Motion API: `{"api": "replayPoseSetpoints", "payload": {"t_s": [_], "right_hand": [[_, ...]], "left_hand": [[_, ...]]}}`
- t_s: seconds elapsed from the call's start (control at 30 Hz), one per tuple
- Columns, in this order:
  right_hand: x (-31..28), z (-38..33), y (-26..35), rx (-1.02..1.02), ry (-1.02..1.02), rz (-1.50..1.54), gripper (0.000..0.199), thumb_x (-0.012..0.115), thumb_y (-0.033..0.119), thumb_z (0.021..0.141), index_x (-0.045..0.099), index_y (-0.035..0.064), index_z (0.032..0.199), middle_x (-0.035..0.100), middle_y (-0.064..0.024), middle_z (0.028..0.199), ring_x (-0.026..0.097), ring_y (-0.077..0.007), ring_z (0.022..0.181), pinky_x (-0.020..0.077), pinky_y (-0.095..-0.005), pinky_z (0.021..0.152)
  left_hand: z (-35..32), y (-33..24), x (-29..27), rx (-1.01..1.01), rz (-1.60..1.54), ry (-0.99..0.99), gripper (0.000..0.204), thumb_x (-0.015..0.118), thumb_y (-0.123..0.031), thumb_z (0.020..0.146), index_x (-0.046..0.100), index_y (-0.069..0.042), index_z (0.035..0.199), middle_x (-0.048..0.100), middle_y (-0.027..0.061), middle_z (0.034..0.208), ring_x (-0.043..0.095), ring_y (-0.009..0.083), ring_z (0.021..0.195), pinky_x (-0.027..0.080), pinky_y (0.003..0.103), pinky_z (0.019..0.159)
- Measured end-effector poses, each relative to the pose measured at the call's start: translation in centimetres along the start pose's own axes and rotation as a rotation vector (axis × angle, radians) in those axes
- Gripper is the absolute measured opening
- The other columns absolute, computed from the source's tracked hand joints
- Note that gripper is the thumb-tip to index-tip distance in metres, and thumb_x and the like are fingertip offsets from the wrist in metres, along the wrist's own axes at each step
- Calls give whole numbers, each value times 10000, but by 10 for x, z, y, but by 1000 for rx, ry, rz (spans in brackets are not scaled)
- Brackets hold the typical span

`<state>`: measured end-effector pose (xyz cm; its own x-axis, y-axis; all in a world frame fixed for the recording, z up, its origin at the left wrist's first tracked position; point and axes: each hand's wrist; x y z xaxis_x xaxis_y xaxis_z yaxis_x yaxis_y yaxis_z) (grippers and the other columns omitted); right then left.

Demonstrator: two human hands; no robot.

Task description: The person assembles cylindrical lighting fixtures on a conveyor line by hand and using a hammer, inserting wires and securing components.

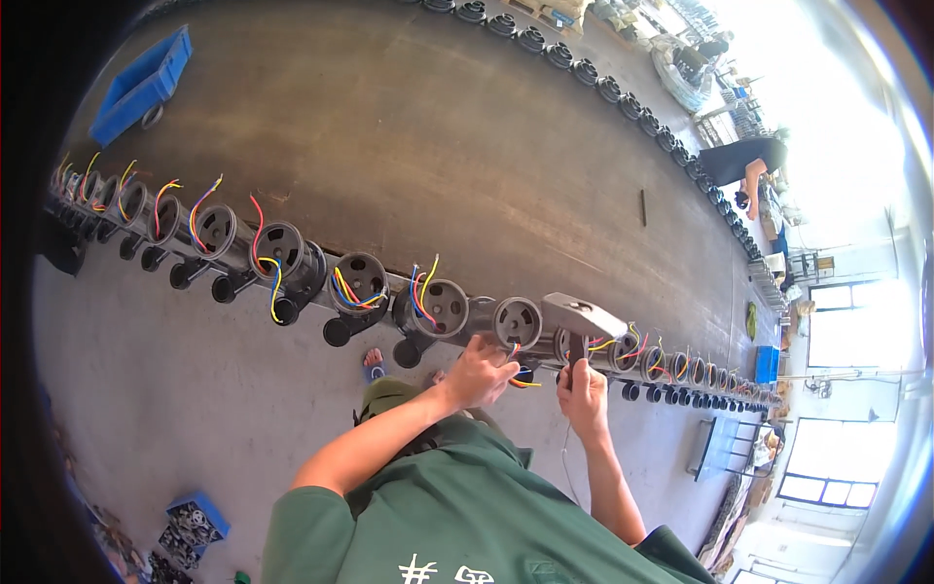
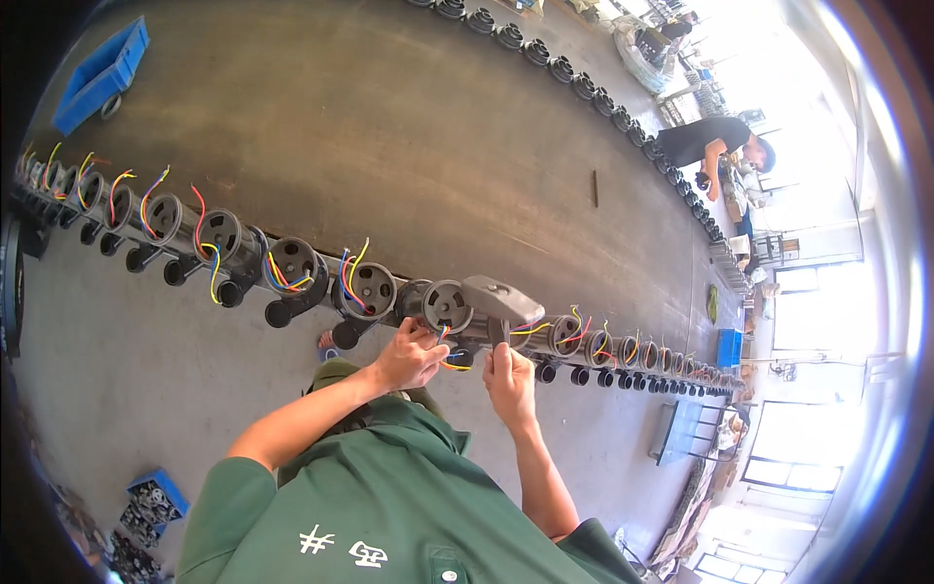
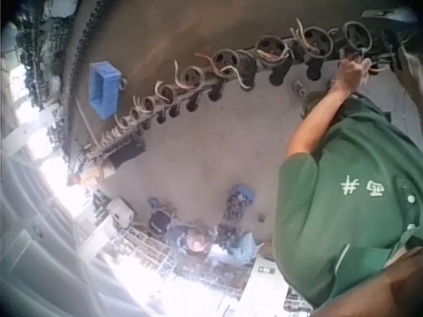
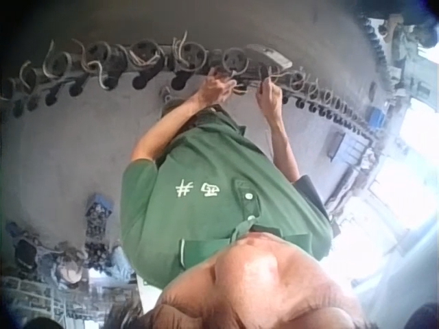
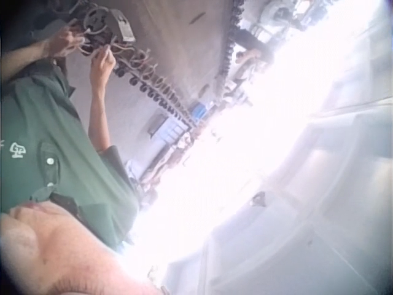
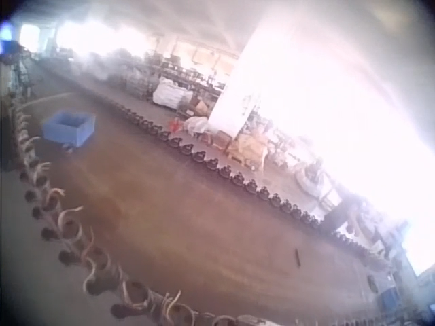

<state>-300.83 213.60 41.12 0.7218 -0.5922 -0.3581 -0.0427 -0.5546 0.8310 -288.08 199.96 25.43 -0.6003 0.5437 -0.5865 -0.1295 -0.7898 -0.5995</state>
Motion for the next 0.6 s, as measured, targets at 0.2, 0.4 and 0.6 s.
{"api": "replayPoseSetpoints", "payload": {"t_s": [0.2, 0.4, 0.6], "right_hand": [[18, 21, -62, -32, -74, -443, 651, 489, 568, 1063, 538, 65, 653, 506, 7, 569, 471, -103, 523, 393, -301, 510], [8, 3, 6, 190, 41, -39, 586, 474, 605, 1060, 533, 116, 744, 424, 69, 570, 335, -35, 440, 247, -230, 412], [16, 36, -99, -250, -66, -387, 577, 507, 548, 1065, 559, 96, 709, 485, 31, 571, 443, -74, 476, 349, -255, 437]], "left_hand": [[9, -5, -8, 1, 62, 44, 256, 774, -149, 718, 616, -137, 920, 667, 76, 937, 658, 272, 992, 427, 468, 915], [6, -4, -7, -28, 13, -28, 205, 762, -155, 734, 647, -130, 903, 655, 73, 899, 644, 294, 1002, 427, 482, 943], [14, -15, 0, -34, 17, -118, 194, 757, -140, 723, 619, -131, 860, 612, 46, 796, 640, 257, 912, 440, 448, 924]]}}
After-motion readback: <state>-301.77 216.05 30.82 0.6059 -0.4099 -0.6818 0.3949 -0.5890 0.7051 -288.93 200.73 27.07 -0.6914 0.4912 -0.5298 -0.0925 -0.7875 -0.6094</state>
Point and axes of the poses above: each hand's wrist, its own z-axis towards the middle knuckle, its own x-axis out of the palm, y = z × x
